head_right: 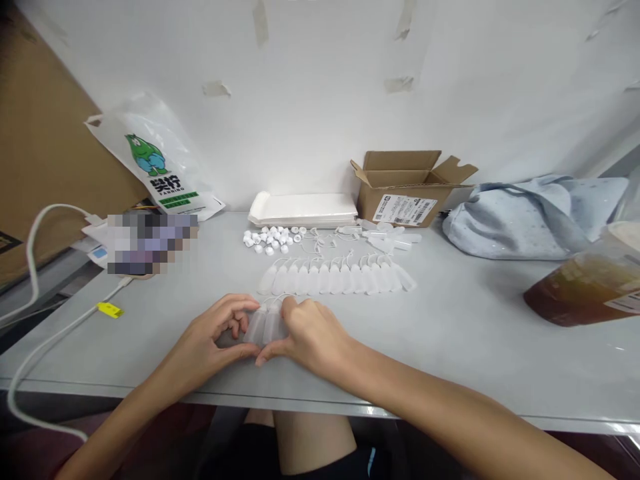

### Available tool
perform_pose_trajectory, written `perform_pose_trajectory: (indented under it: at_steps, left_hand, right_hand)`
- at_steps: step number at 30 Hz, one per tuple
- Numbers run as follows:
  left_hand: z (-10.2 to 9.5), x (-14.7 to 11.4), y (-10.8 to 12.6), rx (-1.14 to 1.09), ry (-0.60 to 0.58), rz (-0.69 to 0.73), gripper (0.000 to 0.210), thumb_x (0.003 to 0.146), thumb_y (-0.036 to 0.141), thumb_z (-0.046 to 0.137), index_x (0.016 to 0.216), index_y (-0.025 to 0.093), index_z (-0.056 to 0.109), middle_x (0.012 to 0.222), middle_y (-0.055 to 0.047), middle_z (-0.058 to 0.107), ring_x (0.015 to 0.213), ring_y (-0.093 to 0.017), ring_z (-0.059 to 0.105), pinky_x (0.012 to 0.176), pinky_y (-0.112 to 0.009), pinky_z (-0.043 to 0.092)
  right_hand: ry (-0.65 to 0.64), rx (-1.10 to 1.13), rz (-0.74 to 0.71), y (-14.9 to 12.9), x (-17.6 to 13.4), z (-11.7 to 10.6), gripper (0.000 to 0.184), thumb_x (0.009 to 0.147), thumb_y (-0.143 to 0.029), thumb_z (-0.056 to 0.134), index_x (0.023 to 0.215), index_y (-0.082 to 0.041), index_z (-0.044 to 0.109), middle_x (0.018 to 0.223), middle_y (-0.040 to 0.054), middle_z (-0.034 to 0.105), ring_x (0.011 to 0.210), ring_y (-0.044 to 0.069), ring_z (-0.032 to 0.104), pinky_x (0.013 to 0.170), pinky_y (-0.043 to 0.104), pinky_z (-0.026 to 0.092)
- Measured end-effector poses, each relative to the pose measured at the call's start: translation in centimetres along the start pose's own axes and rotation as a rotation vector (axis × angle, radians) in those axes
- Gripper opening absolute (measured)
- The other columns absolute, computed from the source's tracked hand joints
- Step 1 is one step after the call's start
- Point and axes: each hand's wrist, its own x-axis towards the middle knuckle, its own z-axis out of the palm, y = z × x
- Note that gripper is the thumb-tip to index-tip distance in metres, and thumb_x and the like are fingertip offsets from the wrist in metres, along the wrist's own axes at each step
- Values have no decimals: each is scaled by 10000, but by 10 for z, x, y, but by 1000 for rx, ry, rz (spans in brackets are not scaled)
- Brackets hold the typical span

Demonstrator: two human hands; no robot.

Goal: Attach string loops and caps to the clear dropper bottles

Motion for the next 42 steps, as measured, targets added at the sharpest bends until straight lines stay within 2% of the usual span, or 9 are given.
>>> perform_pose_trajectory:
  at_steps: [7, 11, 16, 18, 20, 23, 27, 32, 42]
  left_hand:
    - [0, 0, 0, 47, -5, 17, 343, 737, 301, 697, 1047, 233, 567, 1029, -41, 582, 688, -129, 538, 627, -287, 514]
    - [-6, 7, 2, 97, 67, 21, 355, 748, 367, 697, 1056, 234, 581, 1101, -55, 571, 756, -151, 554, 648, -296, 511]
    - [-17, 51, 11, 175, 127, 19, 222, 871, 377, 539, 1002, 212, 608, 1056, -50, 594, 823, -164, 568, 678, -292, 496]
    - [-16, 80, 14, 201, 67, 82, 184, 891, 313, 497, 963, 196, 620, 997, -47, 620, 841, -170, 575, 716, -303, 491]
    - [-10, 110, 17, 259, -29, 155, 161, 878, 228, 487, 927, 180, 632, 969, -51, 639, 852, -179, 584, 762, -325, 486]
    - [5, 150, 21, 327, -145, 225, 222, 841, 113, 471, 943, 161, 663, 976, -71, 650, 871, -193, 599, 799, -338, 478]
    - [21, 180, 23, 423, -261, 309, 300, 803, 56, 462, 965, 140, 700, 1003, -107, 653, 904, -225, 613, 795, -334, 477]
    - [28, 187, 18, 443, -309, 338, 250, 791, 83, 488, 833, 147, 725, 892, -101, 671, 848, -232, 629, 763, -325, 479]
    - [26, 186, 16, 479, -210, 315, 176, 784, 112, 538, 795, 149, 709, 911, -110, 688, 870, -238, 638, 783, -327, 493]
  right_hand:
    - [33, 1, -36, 2, 1, 2, 579, 556, -693, 727, 716, -162, 560, 526, -35, 485, 484, 103, 411, 456, 233, 251]
    - [91, 92, -54, 5, 4, -10, 596, 584, -750, 660, 577, -183, 477, 485, -40, 460, 476, 87, 385, 465, 231, 254]
    - [419, 77, 29, 35, 14, -64, 659, 813, -776, 292, 561, -189, 457, 470, -12, 458, 464, 106, 411, 498, 249, 289]
    - [610, 29, 89, 57, 17, -89, 670, 881, -706, 207, 598, -181, 514, 475, 9, 499, 476, 129, 468, 544, 262, 337]
    - [726, -66, 124, 82, 19, -109, 603, 925, -607, 264, 604, -179, 541, 505, 29, 556, 521, 147, 516, 608, 271, 375]
    - [687, -289, 229, 114, 21, -124, 435, 918, -431, 414, 629, -166, 601, 632, 68, 662, 590, 173, 560, 621, 275, 382]
    - [571, -423, 284, 130, 21, -128, 220, 865, -220, 497, 865, -173, 712, 901, 67, 732, 778, 198, 632, 677, 270, 400]
    - [453, -509, 321, 118, 18, -129, 184, 857, -202, 551, 930, -203, 720, 993, 59, 720, 926, 211, 633, 697, 262, 408]
    - [373, -604, 382, 109, 19, -123, 209, 826, -196, 590, 996, -178, 710, 1015, 99, 716, 972, 242, 634, 688, 284, 429]
